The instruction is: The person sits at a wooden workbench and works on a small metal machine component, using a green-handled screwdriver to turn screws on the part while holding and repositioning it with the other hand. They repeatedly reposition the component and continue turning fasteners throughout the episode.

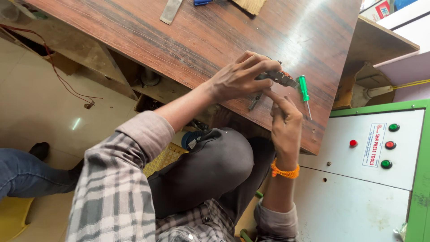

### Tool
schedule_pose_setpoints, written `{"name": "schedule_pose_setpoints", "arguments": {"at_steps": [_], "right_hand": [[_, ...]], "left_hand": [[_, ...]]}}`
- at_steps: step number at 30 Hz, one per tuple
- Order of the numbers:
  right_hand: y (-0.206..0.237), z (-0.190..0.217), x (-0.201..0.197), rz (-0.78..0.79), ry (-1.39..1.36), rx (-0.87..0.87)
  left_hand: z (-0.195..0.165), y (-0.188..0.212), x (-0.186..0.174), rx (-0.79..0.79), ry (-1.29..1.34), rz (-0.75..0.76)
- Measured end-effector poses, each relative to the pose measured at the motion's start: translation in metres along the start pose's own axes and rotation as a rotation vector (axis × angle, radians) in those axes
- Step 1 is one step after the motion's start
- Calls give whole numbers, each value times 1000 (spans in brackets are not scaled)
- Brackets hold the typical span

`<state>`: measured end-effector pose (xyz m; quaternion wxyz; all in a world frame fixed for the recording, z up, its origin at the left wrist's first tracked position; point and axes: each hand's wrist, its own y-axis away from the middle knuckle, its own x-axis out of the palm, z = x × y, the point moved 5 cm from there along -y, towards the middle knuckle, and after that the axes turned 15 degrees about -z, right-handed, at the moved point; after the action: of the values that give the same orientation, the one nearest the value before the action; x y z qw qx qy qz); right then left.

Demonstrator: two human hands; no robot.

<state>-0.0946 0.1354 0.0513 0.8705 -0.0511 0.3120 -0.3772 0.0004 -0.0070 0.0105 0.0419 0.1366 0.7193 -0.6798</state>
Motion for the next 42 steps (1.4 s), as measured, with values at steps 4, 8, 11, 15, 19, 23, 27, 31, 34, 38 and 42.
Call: {"name": "schedule_pose_setpoints", "arguments": {"at_steps": [4,8,11,15,19,23,27,31,34,38,42], "right_hand": [[-5,4,-14,64,7,68],[-9,9,-26,77,102,43],[-11,7,-31,67,231,60],[-14,6,-33,-3,394,-17],[-9,3,-36,-8,374,12],[3,10,-50,-8,342,-106],[1,17,-75,-73,399,-89],[-10,25,-86,24,173,-31],[-20,26,-78,31,111,-40],[-44,30,-56,-5,-3,-153],[-72,34,-37,-9,47,-215]], "left_hand": [[-8,3,0,-118,33,-102],[-23,6,1,-27,-42,-116],[-30,9,8,-101,52,63],[-31,2,9,-266,177,-71],[-31,1,12,-308,150,-80],[-38,6,14,-212,79,-49],[-43,10,19,-103,-15,-12],[-35,9,23,-187,65,-36],[-26,8,23,-318,76,-68],[-18,9,22,-483,106,-60],[-13,10,19,-569,133,-113]]}}
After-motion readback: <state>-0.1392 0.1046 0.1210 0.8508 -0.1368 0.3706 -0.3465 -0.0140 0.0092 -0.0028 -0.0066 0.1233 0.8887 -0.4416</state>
